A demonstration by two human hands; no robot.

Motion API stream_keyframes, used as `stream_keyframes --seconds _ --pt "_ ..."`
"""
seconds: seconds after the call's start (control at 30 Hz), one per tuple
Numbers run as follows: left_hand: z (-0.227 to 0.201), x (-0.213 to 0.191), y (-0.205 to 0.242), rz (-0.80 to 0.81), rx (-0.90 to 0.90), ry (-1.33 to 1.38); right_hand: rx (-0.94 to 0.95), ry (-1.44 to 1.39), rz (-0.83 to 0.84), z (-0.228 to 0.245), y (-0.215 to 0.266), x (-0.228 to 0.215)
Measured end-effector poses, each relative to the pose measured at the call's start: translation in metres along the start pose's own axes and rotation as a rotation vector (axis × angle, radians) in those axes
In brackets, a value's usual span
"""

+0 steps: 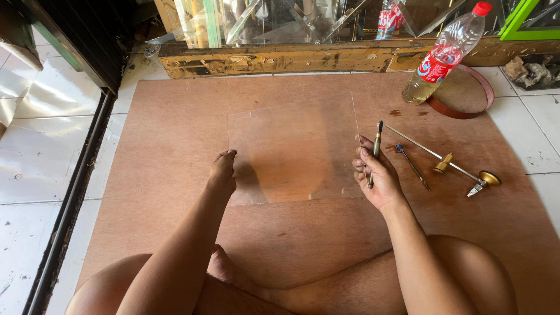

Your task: The person uses a glass cutter to score a rectangular piece of glass on a wooden board. They then snap the glass along the score line and proceed to cut a circular shape from the remaining piece.

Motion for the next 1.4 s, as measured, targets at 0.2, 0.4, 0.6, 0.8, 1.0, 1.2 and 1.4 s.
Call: stream_keyframes --seconds 0.2,0.4,0.6,0.8,1.0,1.2,1.4 --pt "0.002 0.004 -0.015 0.048 -0.004 0.03 -0.015 -0.044 0.07 0.003 0.002 0.009" --pt "0.019 0.003 -0.046 0.083 -0.039 0.062 -0.001 -0.071 0.115 0.002 0.002 0.014" --pt "0.021 0.0 -0.05 0.036 -0.053 0.063 -0.001 -0.066 0.127 0.002 0.004 0.02" --pt "0.012 -0.004 -0.033 0.003 -0.056 0.029 -0.006 -0.081 0.143 0.002 0.005 0.024" --pt "-0.001 -0.008 -0.012 0.005 -0.03 0.037 -0.015 -0.07 0.149 0.0 0.002 0.022" --pt "-0.009 -0.011 -0.004 -0.017 -0.012 0.028 -0.038 -0.048 0.149 -0.001 0.003 0.025" --pt "-0.017 -0.011 0.006 -0.022 0.028 0.016 -0.039 -0.026 0.145 -0.002 0.0 0.02"
Point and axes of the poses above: each hand's wrist, its own y-axis away from the middle knuckle, its own x-axis out of the palm, z = x × y, the point moved 8 cm from there along -y, towards the middle knuckle, and after that the axes turned 15 degrees about -y, right-handed, at the moved point
